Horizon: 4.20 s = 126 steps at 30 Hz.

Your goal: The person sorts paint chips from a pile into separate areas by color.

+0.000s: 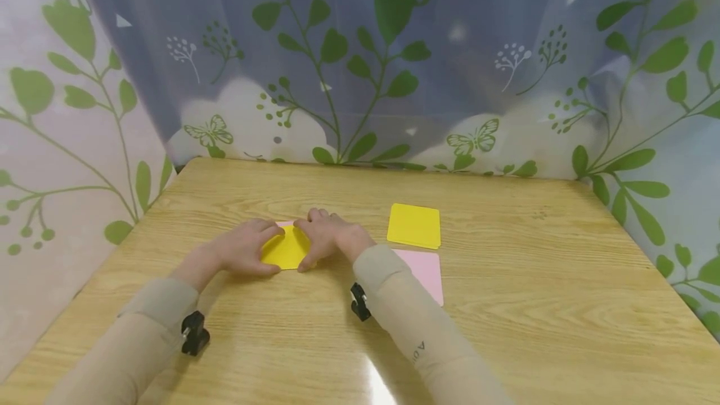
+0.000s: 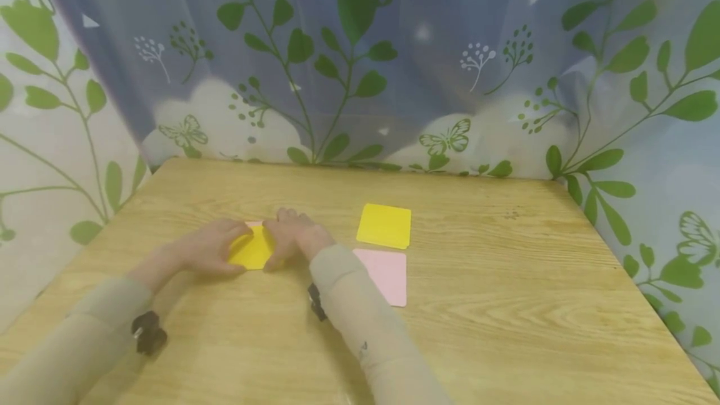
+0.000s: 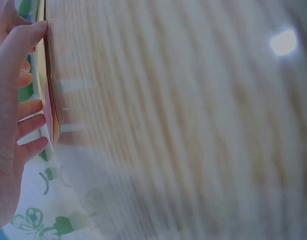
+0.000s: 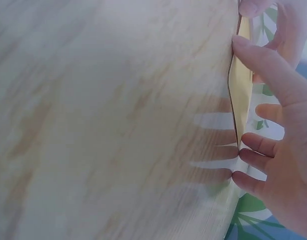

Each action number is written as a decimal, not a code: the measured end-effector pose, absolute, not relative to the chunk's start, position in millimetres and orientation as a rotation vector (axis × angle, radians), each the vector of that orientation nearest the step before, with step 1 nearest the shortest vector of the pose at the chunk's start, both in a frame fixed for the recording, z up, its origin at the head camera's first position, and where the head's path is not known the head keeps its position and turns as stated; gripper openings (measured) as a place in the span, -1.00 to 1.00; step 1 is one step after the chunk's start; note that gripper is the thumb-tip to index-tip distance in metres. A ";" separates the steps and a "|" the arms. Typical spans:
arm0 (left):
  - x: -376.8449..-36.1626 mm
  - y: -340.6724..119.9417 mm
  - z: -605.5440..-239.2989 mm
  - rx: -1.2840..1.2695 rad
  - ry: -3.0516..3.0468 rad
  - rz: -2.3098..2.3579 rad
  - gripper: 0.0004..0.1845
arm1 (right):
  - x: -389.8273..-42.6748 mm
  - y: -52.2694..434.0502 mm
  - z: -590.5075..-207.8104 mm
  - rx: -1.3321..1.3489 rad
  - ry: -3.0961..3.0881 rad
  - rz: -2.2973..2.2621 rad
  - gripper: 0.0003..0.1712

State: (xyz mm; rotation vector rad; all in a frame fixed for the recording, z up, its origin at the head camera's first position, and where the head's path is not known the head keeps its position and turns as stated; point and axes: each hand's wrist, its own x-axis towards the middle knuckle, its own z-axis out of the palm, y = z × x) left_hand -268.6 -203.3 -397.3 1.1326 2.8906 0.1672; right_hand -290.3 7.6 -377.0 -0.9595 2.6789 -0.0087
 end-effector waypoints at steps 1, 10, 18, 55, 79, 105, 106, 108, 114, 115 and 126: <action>-268.3 -202.9 -396.4 1.135 2.891 0.168 -0.24 | -290.5 7.7 -376.9 -0.960 2.682 -0.005 0.09; -267.6 -200.9 -391.9 1.084 2.897 0.164 -0.24 | -290.3 6.5 -377.5 -1.013 2.687 0.037 0.09; -268.9 -200.1 -393.6 1.107 2.887 0.169 -0.23 | -288.8 5.3 -377.5 -0.997 2.687 0.026 0.06; -272.2 -177.2 -397.4 1.164 2.967 0.173 -0.06 | -284.5 31.5 -369.1 -1.132 2.762 0.107 0.11; -294.1 -123.9 -383.4 1.138 3.003 0.211 -0.08 | -297.5 103.3 -356.2 -0.979 2.846 0.093 0.09; -312.1 -27.1 -371.6 1.247 2.876 0.148 -0.05 | -298.1 204.2 -362.8 -0.931 2.904 -0.133 0.06; -312.2 -25.2 -371.9 1.238 2.864 0.149 -0.05 | -297.4 208.0 -362.7 -0.927 2.908 -0.139 0.05; -312.2 -21.6 -372.2 1.223 2.840 0.175 -0.06 | -295.7 215.3 -362.5 -0.911 2.911 -0.159 0.04; -316.1 -10.8 -374.9 1.171 2.810 0.161 -0.07 | -295.3 231.8 -363.7 -0.890 2.924 -0.194 0.03; -317.0 -8.8 -374.8 1.163 2.809 0.162 -0.08 | -295.6 233.5 -363.8 -0.887 2.927 -0.198 0.03; -321.4 9.1 -376.4 1.143 2.800 0.130 -0.18 | -302.0 248.2 -377.7 -0.805 2.957 -0.281 0.03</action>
